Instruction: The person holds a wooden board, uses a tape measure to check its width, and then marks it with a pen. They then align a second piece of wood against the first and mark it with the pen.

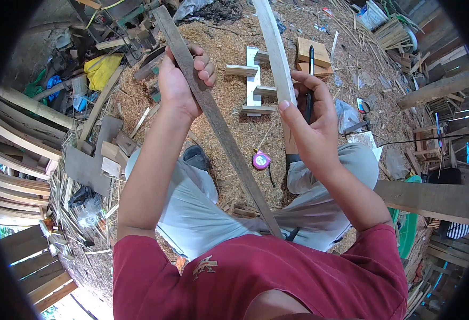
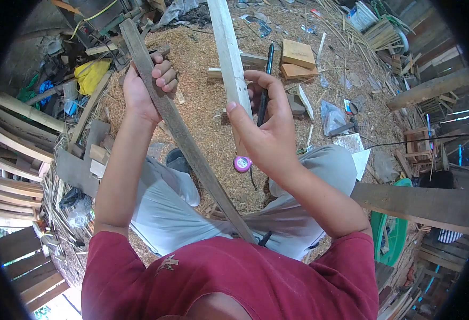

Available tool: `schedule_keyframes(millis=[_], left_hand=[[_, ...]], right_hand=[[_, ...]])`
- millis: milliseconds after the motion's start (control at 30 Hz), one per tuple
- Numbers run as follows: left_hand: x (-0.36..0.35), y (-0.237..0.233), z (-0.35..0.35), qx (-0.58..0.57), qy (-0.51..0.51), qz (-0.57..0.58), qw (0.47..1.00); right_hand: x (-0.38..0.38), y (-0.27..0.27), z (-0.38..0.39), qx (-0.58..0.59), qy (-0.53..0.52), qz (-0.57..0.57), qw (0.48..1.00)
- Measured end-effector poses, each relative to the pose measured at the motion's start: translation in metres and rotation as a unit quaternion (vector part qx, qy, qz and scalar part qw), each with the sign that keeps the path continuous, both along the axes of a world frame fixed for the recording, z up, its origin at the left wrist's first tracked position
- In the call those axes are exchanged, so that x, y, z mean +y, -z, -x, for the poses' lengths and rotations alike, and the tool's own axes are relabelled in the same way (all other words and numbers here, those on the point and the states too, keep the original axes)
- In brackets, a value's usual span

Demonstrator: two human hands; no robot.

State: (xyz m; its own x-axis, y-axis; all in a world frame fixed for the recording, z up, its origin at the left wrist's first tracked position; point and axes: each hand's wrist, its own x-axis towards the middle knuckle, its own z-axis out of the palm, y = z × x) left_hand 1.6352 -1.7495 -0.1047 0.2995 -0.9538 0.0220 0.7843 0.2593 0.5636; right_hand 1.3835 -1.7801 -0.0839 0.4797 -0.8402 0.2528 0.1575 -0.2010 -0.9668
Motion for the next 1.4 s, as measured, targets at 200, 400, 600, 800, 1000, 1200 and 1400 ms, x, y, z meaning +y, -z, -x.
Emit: schedule_keyframes(millis=[200, 400, 600, 800, 1000, 1200, 1400], left_hand=[[0.0003, -0.003, 0.0034, -0.006, -0.018, -0.02, 1.0], [0.0015, -0.005, 0.0048, -0.014, -0.023, -0.03, 0.999], [0.0006, -0.003, 0.0039, -0.01, -0.012, -0.022, 1.0], [0.0007, -0.003, 0.0044, -0.014, -0.02, -0.028, 0.999], [0.0009, -0.0035, 0.0049, -0.017, -0.02, -0.027, 0.999], [0.0004, -0.0028, 0.0036, -0.008, -0.011, -0.033, 0.999], [0.0, -0.002, 0.0032, -0.01, -0.013, -0.028, 0.999]], right_hand=[[-0.0001, 0.0019, -0.0013, -0.003, 0.007, -0.003, 1.0], [-0.0019, 0.0041, 0.0001, 0.005, 0.0, 0.005, 1.0], [0.002, 0.0002, 0.0004, 0.022, 0.003, 0.018, 1.0], [0.0033, -0.0022, -0.0004, 0.024, -0.002, 0.024, 0.999], [0.0026, -0.0022, 0.0001, 0.028, -0.009, 0.029, 0.999], [0.0022, 0.0012, 0.0003, 0.022, -0.015, 0.022, 0.999], [0.001, 0.0038, -0.001, 0.015, -0.017, 0.023, 0.999]])
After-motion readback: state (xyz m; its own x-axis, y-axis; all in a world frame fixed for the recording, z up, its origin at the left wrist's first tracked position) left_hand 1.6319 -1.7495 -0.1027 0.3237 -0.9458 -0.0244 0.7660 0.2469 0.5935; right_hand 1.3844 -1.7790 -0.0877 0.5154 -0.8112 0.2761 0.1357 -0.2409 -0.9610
